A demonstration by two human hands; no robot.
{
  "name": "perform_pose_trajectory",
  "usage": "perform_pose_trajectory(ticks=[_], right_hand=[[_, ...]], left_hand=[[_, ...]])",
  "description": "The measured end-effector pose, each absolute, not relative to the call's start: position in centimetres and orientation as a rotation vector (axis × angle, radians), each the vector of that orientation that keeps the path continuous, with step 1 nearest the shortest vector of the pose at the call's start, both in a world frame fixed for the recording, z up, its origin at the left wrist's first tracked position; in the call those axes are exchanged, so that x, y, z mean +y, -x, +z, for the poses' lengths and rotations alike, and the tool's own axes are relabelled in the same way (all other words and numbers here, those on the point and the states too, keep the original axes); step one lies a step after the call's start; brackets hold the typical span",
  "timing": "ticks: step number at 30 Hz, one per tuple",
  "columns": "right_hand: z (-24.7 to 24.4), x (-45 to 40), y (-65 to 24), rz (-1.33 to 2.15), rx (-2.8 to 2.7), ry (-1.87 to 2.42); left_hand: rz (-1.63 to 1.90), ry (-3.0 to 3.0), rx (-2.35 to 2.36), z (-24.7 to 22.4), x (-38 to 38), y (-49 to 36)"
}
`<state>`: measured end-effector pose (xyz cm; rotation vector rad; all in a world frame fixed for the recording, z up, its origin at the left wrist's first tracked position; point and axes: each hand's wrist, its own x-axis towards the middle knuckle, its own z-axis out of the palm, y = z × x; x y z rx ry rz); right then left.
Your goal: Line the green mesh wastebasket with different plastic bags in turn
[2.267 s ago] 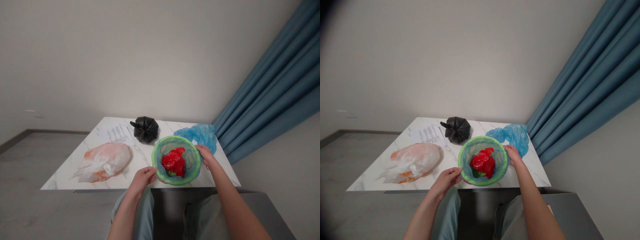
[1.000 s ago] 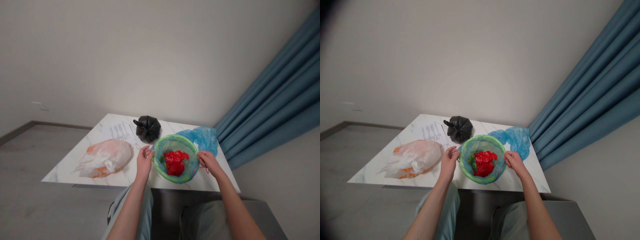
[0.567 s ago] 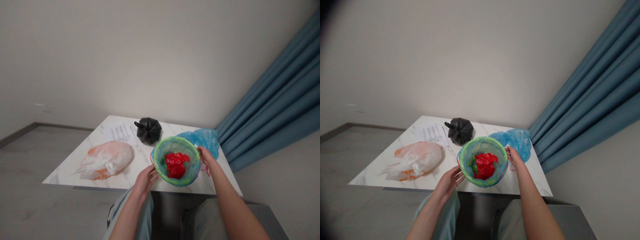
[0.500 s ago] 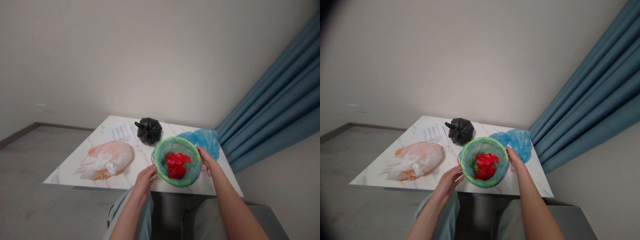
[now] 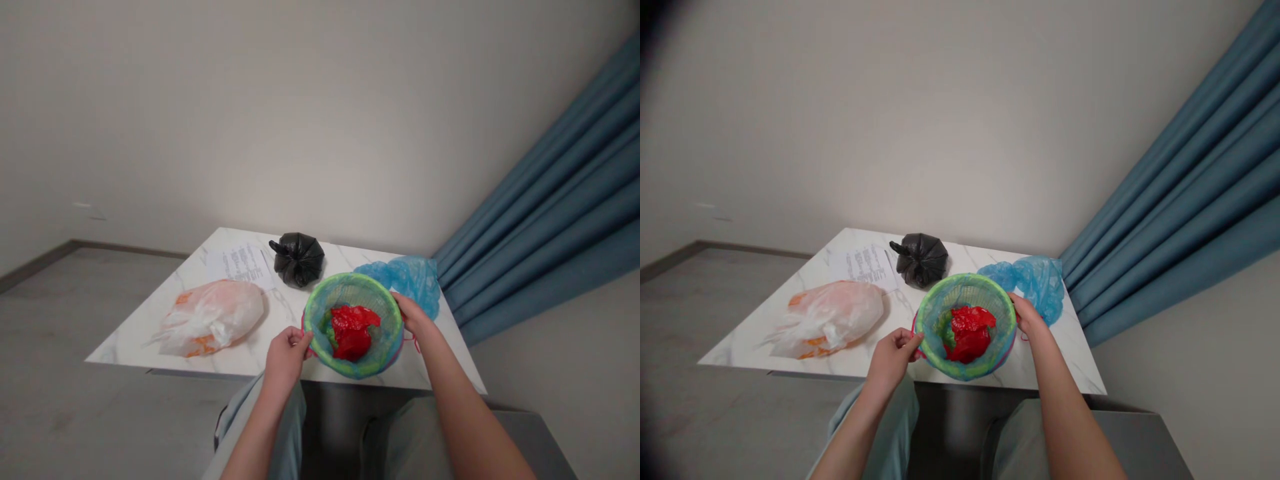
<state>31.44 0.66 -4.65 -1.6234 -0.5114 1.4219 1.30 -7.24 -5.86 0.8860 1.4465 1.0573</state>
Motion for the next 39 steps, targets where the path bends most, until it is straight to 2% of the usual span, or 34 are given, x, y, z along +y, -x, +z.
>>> perform_pose_trajectory(ticks=[5,15,22,29,34,39], right_hand=[[-5.1,1.0,-32.1,1.514,-0.530,1.540],[-5.2,0.3,-32.8,1.843,-0.405,1.516],[-5.8,0.3,-32.8,1.855,-0.516,1.595],[-6.8,0.6,-32.4,1.438,-0.796,1.617],[-6.2,0.7,-31.6,0.650,-1.139,1.823],[-4.8,0.1,-30.4,0.293,-1.348,1.856]], left_hand=[[1.145,-1.013,1.443,-5.9,-6.9,-1.0],[1.291,-0.349,1.203,-5.9,-6.2,-0.4],[0.835,-0.412,1.136,-5.4,-7.7,1.3],[0.748,-0.638,1.217,-5.4,-7.8,1.7],[0.832,-0.798,1.283,-5.2,-7.7,0.5],[0.886,-0.937,1.425,-5.6,-7.9,-0.8]])
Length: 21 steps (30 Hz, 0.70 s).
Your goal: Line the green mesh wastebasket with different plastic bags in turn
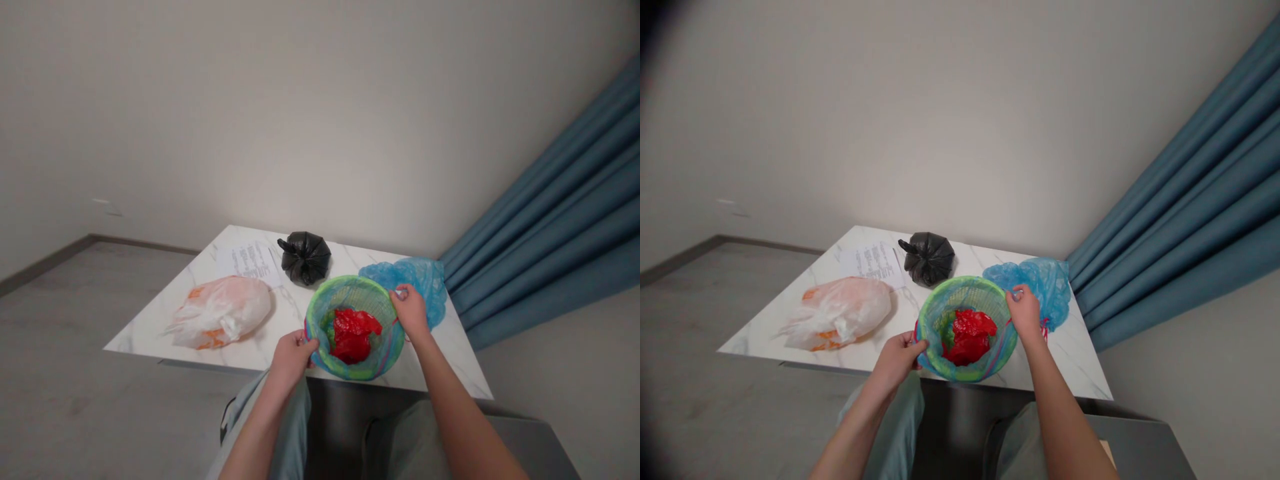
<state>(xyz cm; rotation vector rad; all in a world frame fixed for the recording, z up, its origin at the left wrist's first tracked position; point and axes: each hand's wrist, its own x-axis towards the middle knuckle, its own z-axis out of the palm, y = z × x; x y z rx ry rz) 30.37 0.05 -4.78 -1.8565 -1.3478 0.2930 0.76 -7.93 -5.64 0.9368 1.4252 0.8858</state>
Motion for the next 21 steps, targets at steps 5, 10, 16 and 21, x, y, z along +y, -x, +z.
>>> perform_pose_trajectory(ticks=[5,10,16,21], right_hand=[[-3.7,-0.8,-28.9,0.285,-1.512,1.729],[-3.6,-1.1,-27.9,0.428,-1.529,1.645],[-3.7,-1.6,-27.1,0.751,-1.332,1.539],[-3.3,-1.0,-29.2,0.411,-1.288,1.724]], left_hand=[[0.964,-0.971,1.530,-5.5,-7.5,-1.3],[1.055,-0.849,1.438,-4.5,-6.5,-1.6],[1.276,-0.730,1.255,-4.3,-5.1,-2.5],[1.491,-0.747,1.241,-5.4,-4.6,-2.5]])
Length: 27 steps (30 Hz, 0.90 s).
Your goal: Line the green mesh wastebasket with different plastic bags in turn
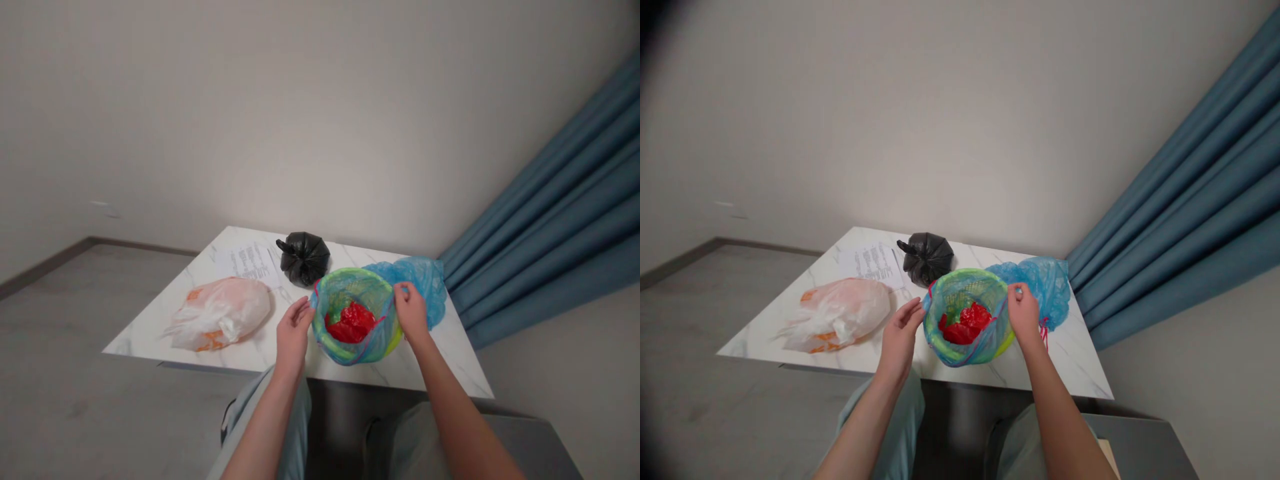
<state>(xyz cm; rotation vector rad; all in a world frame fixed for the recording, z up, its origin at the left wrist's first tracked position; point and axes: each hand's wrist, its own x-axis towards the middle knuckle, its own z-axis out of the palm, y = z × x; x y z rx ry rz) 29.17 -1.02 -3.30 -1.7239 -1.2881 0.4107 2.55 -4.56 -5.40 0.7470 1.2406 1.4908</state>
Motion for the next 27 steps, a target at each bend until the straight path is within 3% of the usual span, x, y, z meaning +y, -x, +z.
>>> perform_pose_trajectory(ticks=[3,8,12,27], right_hand=[[-4.2,0.9,-31.5,0.332,-1.107,1.786],[-6.4,3.3,-33.1,1.008,-0.849,1.829],[-6.7,3.4,-32.1,1.245,-0.927,1.678],[-4.7,2.9,-30.0,0.162,-1.563,1.656]], left_hand=[[1.464,-0.764,1.387,-6.1,-5.3,-2.2],[0.921,-0.689,1.355,-6.4,-7.6,-1.3],[0.851,-0.839,1.333,-5.8,-8.1,-0.7],[1.105,-0.952,1.028,-4.1,-7.6,-1.6]])
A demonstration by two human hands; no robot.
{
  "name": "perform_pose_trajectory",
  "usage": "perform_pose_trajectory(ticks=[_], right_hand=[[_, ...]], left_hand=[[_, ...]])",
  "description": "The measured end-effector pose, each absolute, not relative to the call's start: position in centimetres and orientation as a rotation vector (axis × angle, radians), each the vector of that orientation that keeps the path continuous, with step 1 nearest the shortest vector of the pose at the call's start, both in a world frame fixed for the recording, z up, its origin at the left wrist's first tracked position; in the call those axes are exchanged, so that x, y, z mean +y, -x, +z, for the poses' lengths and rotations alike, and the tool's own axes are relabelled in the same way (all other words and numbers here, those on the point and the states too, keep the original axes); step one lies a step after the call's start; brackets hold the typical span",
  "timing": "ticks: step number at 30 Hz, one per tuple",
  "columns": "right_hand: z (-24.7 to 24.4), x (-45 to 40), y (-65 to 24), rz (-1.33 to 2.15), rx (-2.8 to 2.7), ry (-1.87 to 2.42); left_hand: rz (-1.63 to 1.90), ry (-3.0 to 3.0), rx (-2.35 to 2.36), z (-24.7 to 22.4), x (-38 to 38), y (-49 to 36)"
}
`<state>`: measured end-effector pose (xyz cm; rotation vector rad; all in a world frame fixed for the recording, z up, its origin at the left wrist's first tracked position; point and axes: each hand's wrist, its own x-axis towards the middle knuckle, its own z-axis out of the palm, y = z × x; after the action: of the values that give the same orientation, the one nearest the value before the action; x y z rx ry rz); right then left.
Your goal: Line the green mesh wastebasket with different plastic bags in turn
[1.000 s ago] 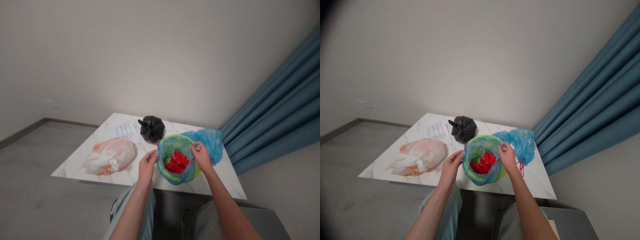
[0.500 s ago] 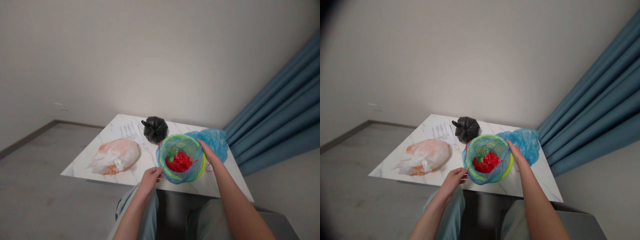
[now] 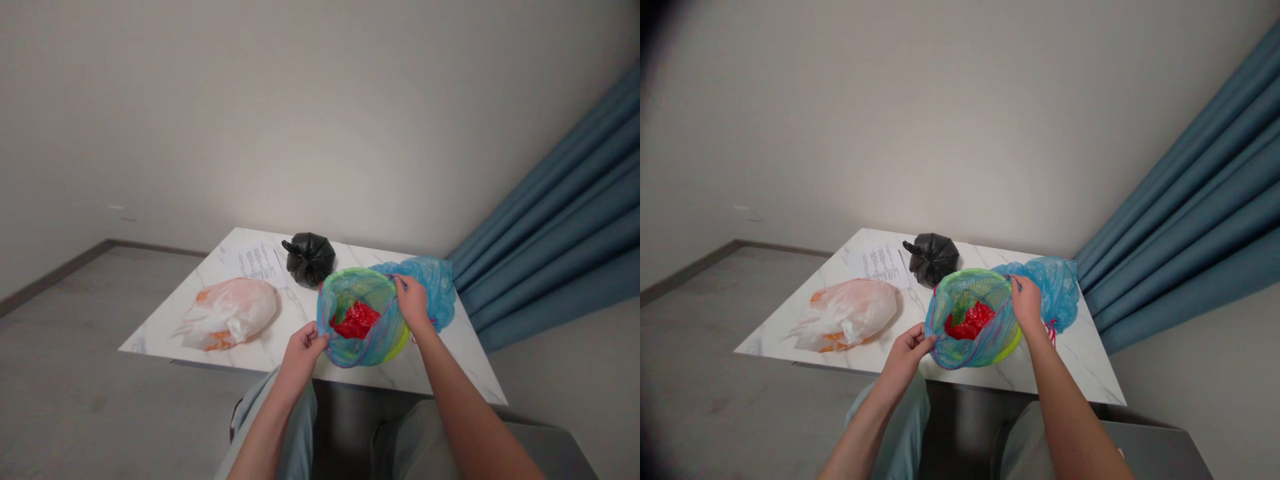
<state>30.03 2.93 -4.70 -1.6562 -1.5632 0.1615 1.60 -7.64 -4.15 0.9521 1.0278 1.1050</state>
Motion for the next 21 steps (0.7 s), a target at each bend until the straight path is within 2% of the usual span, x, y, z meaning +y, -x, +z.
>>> perform_pose_trajectory(ticks=[7,15,21], right_hand=[[-3.7,2.8,-29.1,0.294,-1.490,1.573],[-3.8,4.0,-30.1,0.331,-1.233,1.673],[-4.7,6.4,-31.4,0.753,-1.367,1.752]], left_hand=[[1.102,-0.835,1.082,-4.1,-7.4,-1.5],[0.994,-1.305,1.756,-3.1,-2.2,1.3],[0.941,-1.315,1.565,-4.5,3.4,-0.7]])
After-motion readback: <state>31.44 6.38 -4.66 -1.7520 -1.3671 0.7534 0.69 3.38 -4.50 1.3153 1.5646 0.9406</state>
